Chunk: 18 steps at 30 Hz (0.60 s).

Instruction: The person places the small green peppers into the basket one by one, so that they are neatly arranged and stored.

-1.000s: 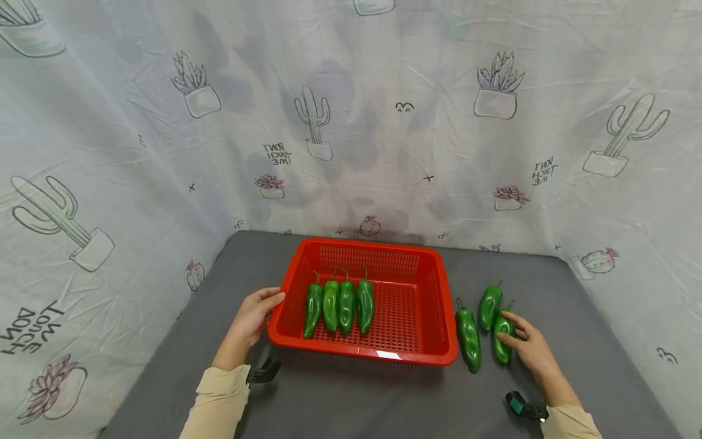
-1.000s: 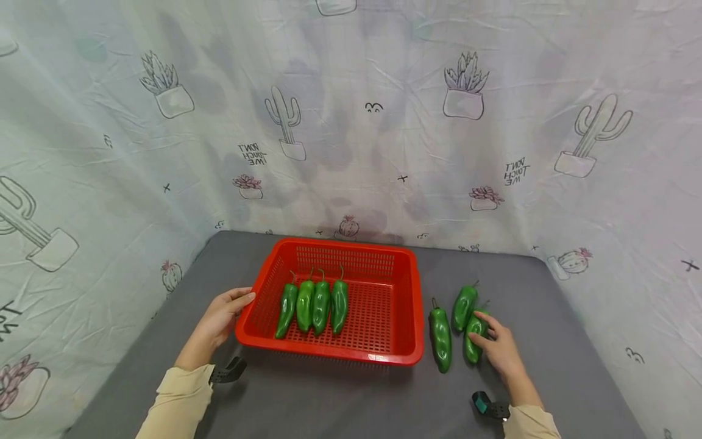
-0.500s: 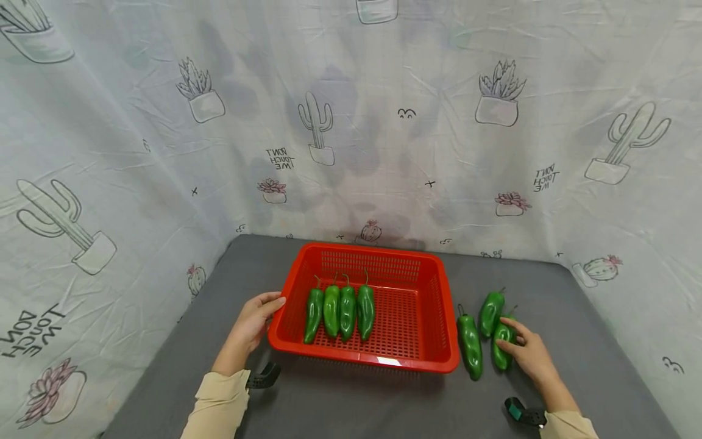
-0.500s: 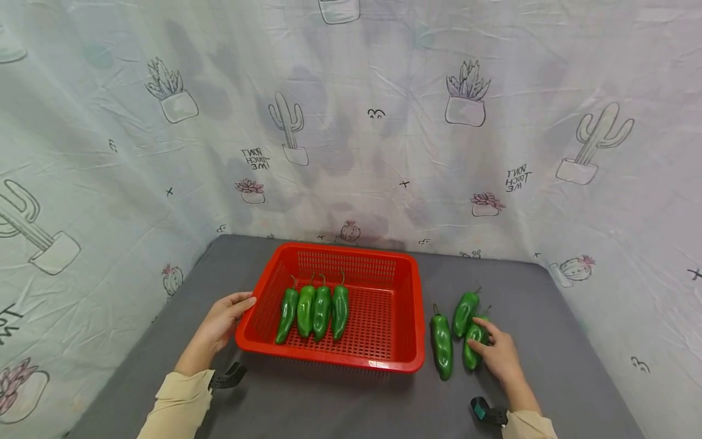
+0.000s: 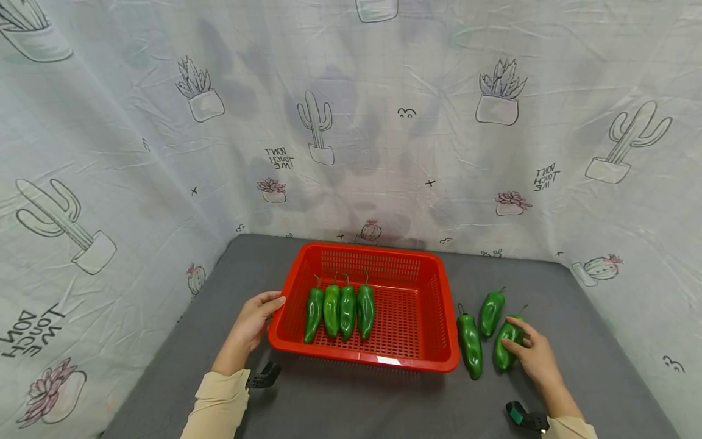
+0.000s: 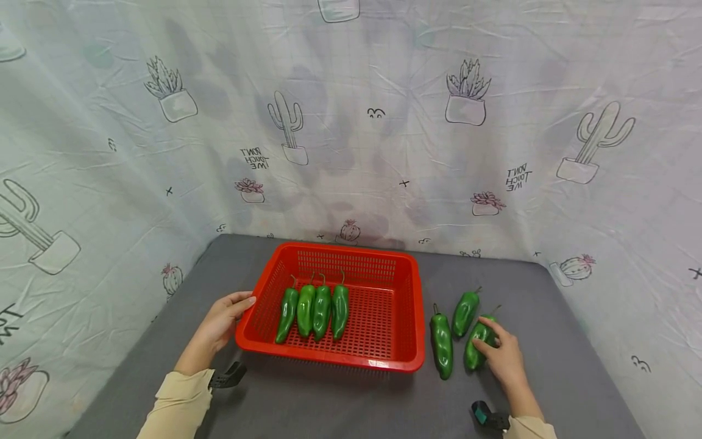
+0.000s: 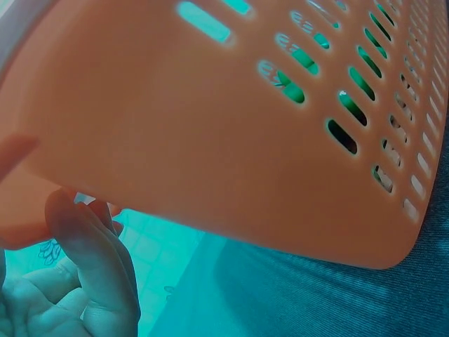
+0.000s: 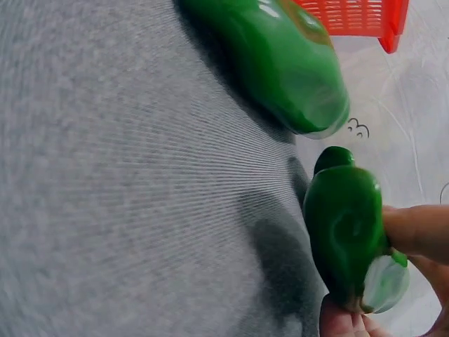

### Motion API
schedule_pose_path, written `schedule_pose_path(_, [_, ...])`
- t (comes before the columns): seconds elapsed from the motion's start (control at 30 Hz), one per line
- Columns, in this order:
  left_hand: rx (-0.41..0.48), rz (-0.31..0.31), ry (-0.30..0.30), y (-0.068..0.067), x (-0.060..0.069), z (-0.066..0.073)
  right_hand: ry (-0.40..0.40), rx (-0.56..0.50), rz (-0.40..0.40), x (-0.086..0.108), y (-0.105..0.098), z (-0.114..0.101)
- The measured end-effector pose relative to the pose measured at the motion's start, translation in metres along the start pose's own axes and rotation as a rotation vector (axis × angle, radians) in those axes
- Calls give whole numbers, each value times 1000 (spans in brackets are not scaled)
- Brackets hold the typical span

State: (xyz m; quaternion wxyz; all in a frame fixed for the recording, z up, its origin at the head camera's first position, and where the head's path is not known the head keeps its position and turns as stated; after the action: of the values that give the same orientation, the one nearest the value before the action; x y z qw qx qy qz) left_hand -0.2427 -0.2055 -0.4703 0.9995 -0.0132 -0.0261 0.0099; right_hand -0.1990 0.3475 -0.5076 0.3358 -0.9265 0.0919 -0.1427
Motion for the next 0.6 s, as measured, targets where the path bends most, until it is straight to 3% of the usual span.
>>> schedule_pose_path(0.2, [6,12,-1,0,0,0,-9,-66,52,4,-8,-7])
schedule_pose_path(0.6, [-7,10,-8,1,2,3,-14,-129,17,4,-18,-37])
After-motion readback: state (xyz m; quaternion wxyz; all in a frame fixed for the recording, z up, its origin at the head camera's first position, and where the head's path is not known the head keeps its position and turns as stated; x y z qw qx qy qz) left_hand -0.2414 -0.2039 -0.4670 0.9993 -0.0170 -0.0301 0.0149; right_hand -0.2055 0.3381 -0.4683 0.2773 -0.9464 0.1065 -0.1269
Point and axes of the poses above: each hand's wrist, its own x-axis away from the middle knuckle, its own y-axis out of the palm, z = x × y, the point moved 4 cm from there along -x, towards the middle knuckle, and after that the axes turned 11 degrees about y, right-handed, at the moved point
